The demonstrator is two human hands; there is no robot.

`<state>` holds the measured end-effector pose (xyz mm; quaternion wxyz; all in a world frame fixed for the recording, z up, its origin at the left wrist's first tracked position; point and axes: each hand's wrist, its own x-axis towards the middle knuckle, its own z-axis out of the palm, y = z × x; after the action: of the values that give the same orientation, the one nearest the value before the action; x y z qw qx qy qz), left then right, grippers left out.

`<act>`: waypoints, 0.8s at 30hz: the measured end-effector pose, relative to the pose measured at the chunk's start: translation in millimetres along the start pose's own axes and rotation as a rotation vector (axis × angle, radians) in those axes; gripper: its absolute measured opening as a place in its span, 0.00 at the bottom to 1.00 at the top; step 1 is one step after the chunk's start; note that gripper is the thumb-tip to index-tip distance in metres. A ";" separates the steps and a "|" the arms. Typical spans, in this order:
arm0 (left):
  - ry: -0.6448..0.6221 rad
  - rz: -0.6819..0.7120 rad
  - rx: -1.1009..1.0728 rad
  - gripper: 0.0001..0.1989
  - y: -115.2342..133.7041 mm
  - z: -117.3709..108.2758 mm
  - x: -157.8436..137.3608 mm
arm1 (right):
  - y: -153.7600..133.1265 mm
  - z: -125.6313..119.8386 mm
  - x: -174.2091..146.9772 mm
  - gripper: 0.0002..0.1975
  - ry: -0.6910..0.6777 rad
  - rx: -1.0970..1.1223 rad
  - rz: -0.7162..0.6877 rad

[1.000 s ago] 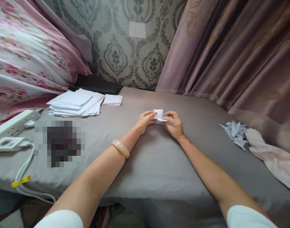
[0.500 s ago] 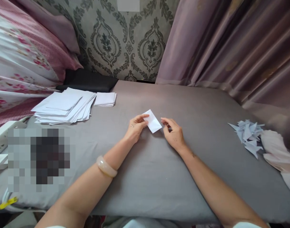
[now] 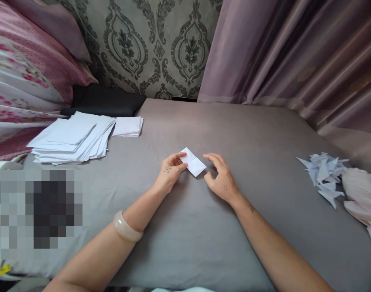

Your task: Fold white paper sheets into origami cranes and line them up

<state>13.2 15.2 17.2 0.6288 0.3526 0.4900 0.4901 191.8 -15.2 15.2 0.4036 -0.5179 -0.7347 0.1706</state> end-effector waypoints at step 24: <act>-0.116 0.151 -0.018 0.35 -7.4 8.9 -5.1 | -1.5 9.7 -4.8 0.17 0.089 0.040 0.135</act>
<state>23.5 8.5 14.2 0.6206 0.4108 0.4201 0.5193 184.0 -18.6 8.3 0.4337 -0.5653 -0.6758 0.1887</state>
